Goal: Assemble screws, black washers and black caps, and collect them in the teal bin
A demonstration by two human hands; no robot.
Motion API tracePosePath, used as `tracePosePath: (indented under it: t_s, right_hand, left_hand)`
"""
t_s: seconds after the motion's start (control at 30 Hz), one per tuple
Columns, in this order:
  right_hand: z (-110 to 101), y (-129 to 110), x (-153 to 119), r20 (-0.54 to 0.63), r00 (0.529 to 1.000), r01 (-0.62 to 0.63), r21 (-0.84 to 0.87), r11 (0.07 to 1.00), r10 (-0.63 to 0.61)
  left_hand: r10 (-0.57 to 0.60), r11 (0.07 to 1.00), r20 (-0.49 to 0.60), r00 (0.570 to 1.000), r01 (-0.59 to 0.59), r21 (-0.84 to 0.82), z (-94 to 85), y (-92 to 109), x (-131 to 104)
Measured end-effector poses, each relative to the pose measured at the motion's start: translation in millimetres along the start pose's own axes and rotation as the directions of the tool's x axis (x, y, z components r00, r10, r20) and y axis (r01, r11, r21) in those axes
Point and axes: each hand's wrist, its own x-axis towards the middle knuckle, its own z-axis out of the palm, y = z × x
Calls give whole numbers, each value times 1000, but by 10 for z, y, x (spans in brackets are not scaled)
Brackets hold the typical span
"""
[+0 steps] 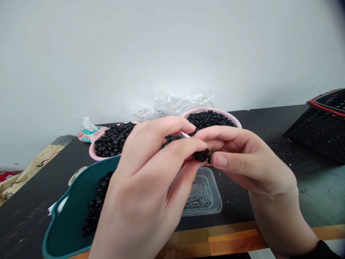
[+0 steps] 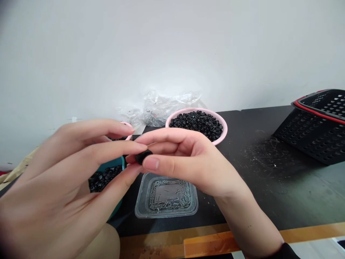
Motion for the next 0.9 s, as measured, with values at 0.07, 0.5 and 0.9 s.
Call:
tracePosePath:
  t_s: [0.07, 0.5, 0.9]
  right_hand:
    - [-15, -1, -4, 16, 1000, -1, -16, 1000, 1]
    - [28, -10, -26, -55, 997, 46, -98, 994, -52]
    - [134, 26, -33, -6, 997, 76, -102, 992, -77]
  left_hand:
    - [-1, 1000, 0, 1000, 1, -12, 0, 9, 0]
    - [-31, 1000, 98, 995, 31, 1, -24, -39, -38]
    - [-67, 996, -47, 997, 64, -62, -18, -8, -38]
